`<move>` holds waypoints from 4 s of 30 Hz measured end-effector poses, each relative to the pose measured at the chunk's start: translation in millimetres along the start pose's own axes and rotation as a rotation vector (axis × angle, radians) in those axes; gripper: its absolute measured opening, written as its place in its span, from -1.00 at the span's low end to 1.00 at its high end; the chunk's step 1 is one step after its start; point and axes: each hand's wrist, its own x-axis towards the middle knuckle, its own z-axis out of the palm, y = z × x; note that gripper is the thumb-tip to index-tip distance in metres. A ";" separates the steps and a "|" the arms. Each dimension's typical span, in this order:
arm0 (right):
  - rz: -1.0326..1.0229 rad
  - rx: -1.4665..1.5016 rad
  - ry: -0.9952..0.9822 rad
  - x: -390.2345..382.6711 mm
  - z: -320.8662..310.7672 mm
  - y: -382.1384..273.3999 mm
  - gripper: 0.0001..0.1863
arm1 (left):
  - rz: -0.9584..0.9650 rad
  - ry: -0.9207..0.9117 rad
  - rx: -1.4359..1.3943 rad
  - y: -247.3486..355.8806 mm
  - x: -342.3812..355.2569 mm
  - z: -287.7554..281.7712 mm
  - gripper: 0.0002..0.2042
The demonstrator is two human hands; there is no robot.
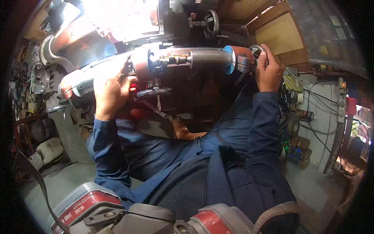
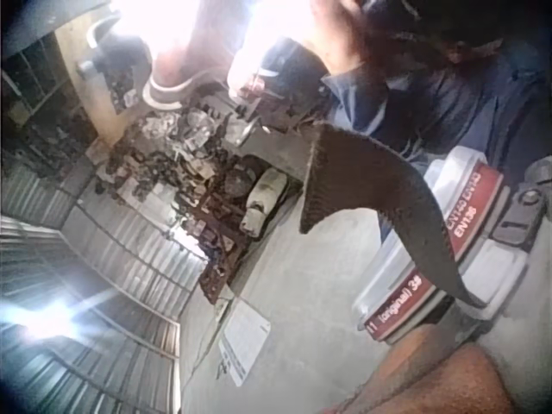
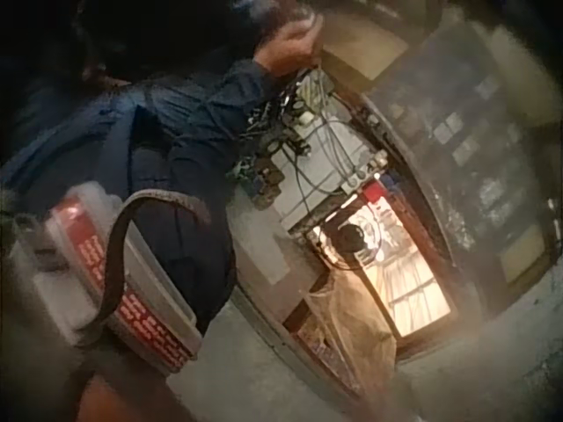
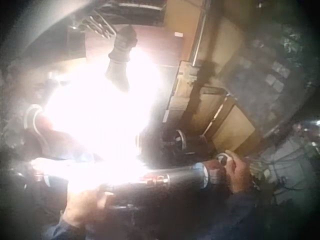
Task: The person sharpens a metal tool by placing it against a rotating grinding wheel on a lathe-like machine, turning the tool and adjusting its position against the wheel while seated on the floor.
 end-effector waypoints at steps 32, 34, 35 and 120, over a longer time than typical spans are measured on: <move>-0.303 -0.161 0.150 -13.1 -12.0 -36.6 -0.50 | -0.033 0.720 -0.024 -115.4 -35.9 -56.4 -0.61; -0.390 -0.144 -0.064 -20.4 -2.4 -53.8 -0.43 | -0.081 0.748 -0.011 -119.4 -35.8 -41.1 -0.62; -0.379 -0.179 -0.066 -21.5 3.9 -55.8 -0.40 | -0.144 0.743 -0.112 -119.9 -35.7 -40.2 -0.64; 0.877 1.455 -0.474 74.9 48.8 2.8 -0.41 | -0.047 0.212 -0.005 -167.2 59.4 -89.3 -0.78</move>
